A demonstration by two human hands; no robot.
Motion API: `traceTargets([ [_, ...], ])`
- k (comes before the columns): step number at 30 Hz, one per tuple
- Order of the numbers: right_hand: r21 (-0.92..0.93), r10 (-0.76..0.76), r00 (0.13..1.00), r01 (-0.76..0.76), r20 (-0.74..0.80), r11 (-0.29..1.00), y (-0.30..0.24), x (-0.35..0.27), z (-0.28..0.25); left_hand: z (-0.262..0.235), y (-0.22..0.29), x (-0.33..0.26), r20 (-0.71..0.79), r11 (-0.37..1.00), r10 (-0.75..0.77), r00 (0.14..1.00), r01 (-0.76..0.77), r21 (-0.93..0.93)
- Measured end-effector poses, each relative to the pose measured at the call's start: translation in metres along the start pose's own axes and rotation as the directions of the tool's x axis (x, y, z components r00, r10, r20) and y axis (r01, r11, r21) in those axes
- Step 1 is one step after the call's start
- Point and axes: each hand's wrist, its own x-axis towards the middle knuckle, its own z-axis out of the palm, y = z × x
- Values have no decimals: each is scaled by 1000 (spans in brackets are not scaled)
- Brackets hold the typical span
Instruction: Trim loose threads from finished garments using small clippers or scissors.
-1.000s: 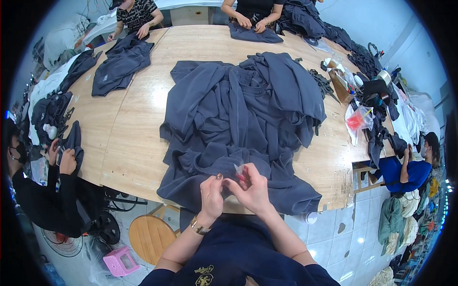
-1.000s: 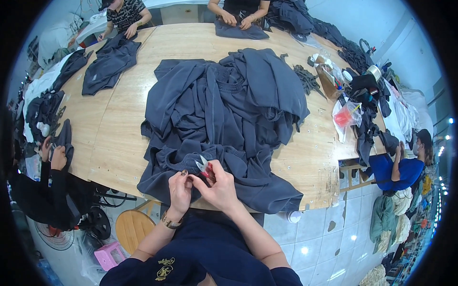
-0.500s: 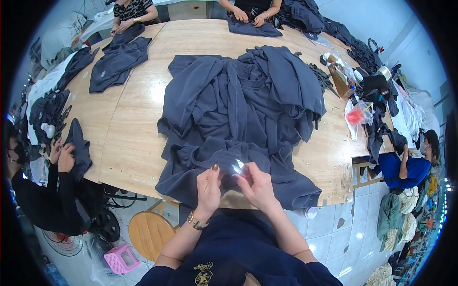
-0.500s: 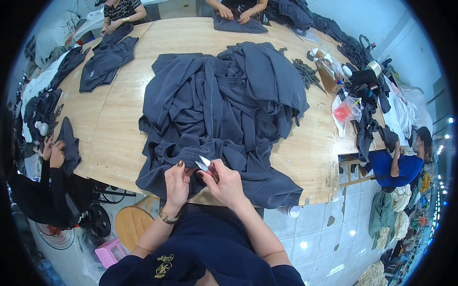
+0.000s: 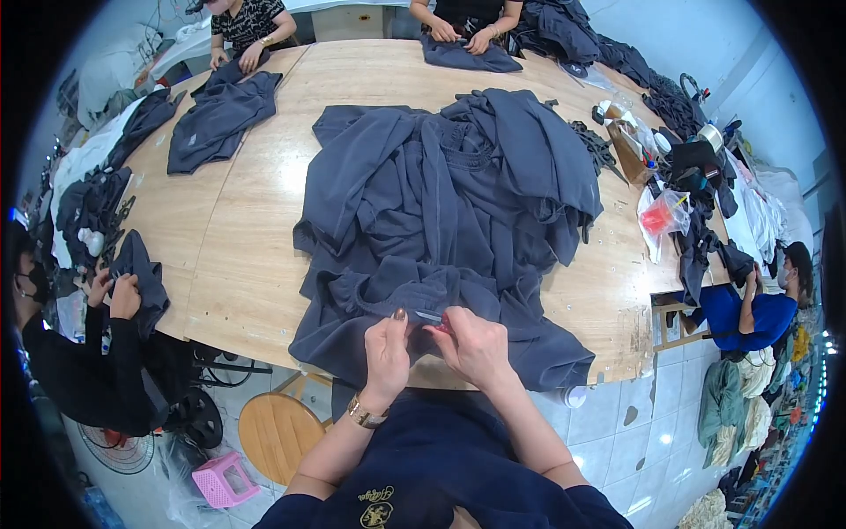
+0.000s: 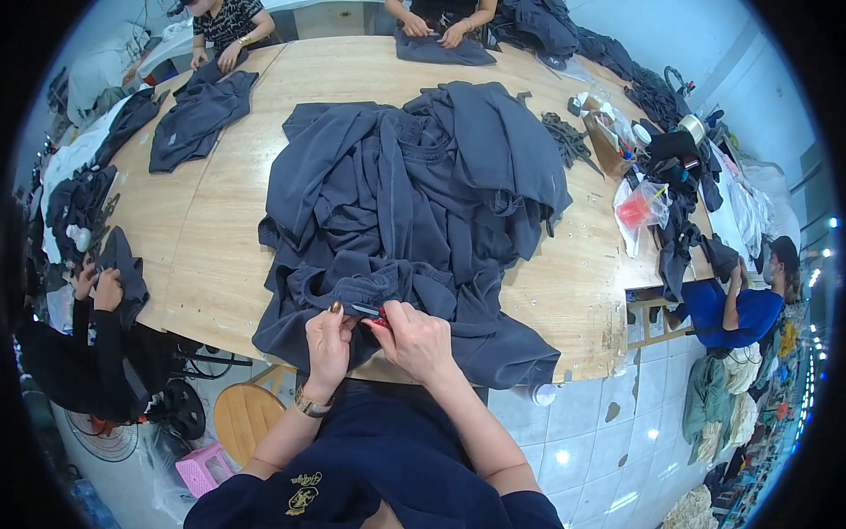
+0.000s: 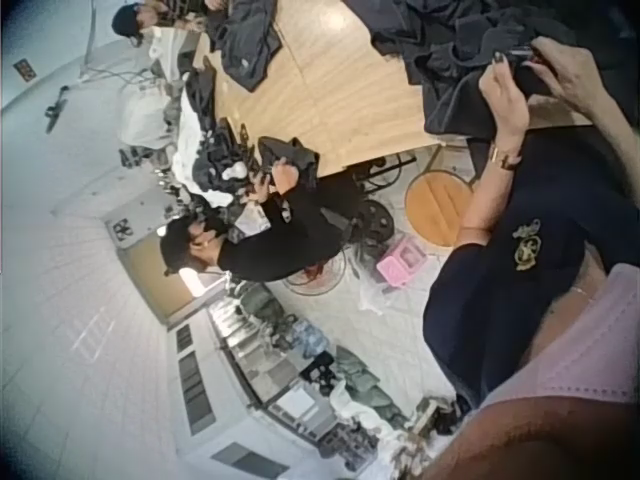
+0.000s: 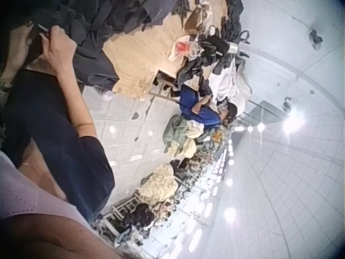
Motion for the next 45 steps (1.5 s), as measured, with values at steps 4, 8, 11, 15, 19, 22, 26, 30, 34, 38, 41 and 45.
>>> traceTargets([
  [4, -25, -22, 1000, 23, 8, 999, 0, 2, -3, -3, -5, 0, -21, 999, -10, 1000, 11, 49],
  [8, -31, -10, 1000, 11, 18, 999, 1, 0, -3, -5, -8, 0, -29, 998, -21, 999, 23, 56],
  [11, -39, -26, 999, 27, 21, 999, 0, 1, -4, -6, -10, 0, -34, 996, -7, 999, 10, 89],
  [15, -30, -25, 1000, 25, 17, 999, 0, 0, -3, -3, -6, -1, -53, 991, -37, 998, 44, 129],
  [19, -16, -31, 999, 31, 8, 999, -1, 1, -3, -3, -8, -2, -56, 987, -36, 998, 44, 157],
  [22, -37, -37, 999, 38, 17, 999, 0, 2, -3, -3, -7, -2, -63, 990, -27, 998, 36, 137],
  [26, 131, 31, 999, -26, -37, 991, 3, 0, -2, 8, 4, 3, -79, 1000, -8, 997, 8, -1],
  [30, 134, 34, 999, -36, 20, 990, 3, -1, -5, 17, 10, 5, -145, 991, 25, 989, -43, -128],
  [34, 105, 14, 998, -19, 57, 994, 1, 0, -7, 2, 1, 4, -45, 993, -49, 998, 43, -113],
  [38, 88, 3, 997, -10, 76, 996, 1, 2, -8, 11, 5, 4, -96, 995, 31, 995, -39, -88],
  [41, 75, -13, 997, 8, 72, 997, 0, 5, -9, 9, 4, 4, -88, 998, 42, 995, -46, -35],
  [45, -3, -47, 994, 48, 102, 999, 2, 7, -10, -2, 0, 3, -33, 999, -27, 999, 27, 16],
])
